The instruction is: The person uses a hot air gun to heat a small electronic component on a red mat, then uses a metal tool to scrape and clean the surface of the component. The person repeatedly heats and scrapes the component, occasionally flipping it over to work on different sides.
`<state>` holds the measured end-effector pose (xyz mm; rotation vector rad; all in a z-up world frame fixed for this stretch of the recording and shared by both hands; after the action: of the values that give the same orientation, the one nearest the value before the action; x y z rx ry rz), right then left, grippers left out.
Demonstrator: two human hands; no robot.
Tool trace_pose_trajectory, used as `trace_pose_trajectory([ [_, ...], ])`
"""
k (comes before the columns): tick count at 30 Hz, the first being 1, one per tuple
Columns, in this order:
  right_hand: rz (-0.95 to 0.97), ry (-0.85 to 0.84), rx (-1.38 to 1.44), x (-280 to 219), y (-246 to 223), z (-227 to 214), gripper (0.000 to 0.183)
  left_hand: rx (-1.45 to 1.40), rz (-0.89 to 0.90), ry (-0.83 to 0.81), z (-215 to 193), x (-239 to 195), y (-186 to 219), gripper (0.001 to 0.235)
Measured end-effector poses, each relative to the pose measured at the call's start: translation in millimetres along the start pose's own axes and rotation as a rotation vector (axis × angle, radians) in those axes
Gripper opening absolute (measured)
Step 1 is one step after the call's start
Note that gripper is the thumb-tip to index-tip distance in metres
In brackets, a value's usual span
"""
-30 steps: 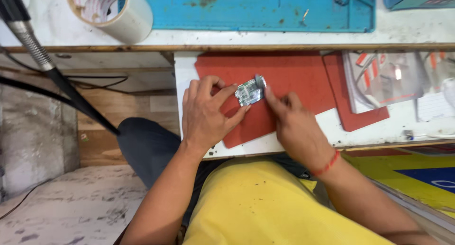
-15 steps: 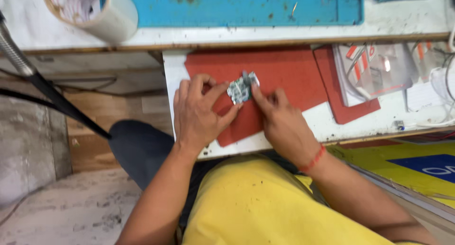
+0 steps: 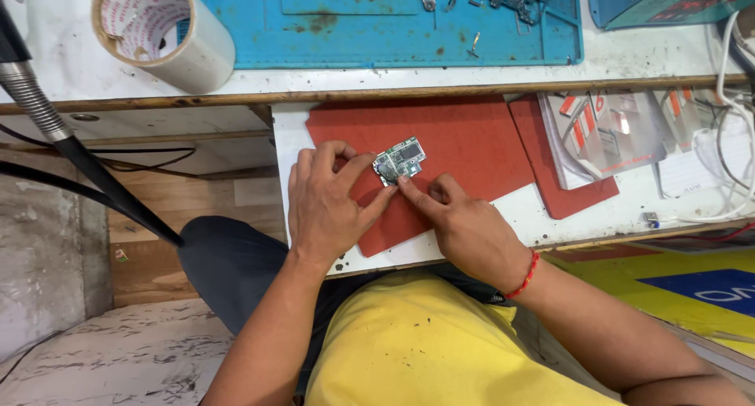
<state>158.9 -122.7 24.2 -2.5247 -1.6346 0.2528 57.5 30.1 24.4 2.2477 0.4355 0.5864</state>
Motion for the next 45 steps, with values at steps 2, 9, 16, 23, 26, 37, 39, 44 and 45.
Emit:
trace_pose_trajectory([
  [2,0.012,0.010,0.011,-2.8,-4.7,2.4,0.067,0.002,-0.001,-0.012,-0.2,-4.9,0.2,0.044],
  [9,0.065,0.003,-0.056,4.6,2.3,5.3,0.060,-0.017,0.006,-0.002,0.1,-2.1,-0.6,0.045],
  [16,0.091,0.068,-0.060,2.4,11.3,-4.4,0.059,-0.019,-0.003,0.018,-1.8,-1.7,0.9,0.046],
  [23,0.079,0.028,0.052,-5.7,3.2,1.5,0.062,-0.017,0.008,0.006,1.4,-3.3,-0.8,0.043],
  [26,0.023,0.014,0.124,-4.2,-7.2,3.9,0.066,0.003,0.012,0.004,-1.1,-1.9,-1.5,0.043],
  [37,0.069,-0.044,-0.184,12.1,23.5,-6.5,0.067,-0.008,0.027,-0.004,-2.8,0.8,2.6,0.043],
  [39,-0.100,-0.047,-0.157,8.3,16.5,-4.5,0.069,-0.012,0.025,-0.011,-2.2,-0.6,1.2,0.043],
  [44,0.018,-0.007,-0.178,14.4,29.7,-4.0,0.067,-0.016,0.017,-0.015,0.9,3.7,0.1,0.043],
  [45,-0.042,-0.035,-0.103,9.3,15.2,0.5,0.067,-0.006,0.011,-0.025,0.2,4.1,0.6,0.044],
])
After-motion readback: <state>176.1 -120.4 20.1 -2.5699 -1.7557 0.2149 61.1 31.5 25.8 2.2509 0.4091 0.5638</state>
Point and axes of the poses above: each hand's wrist, its own x-axis towards the middle knuckle, its own z-axis out of the palm, y = z × x, the point moved 6 cm from there along x, towards the middle knuckle, and after that the axes turned 15 degrees about -x, right-handed, at the moved point
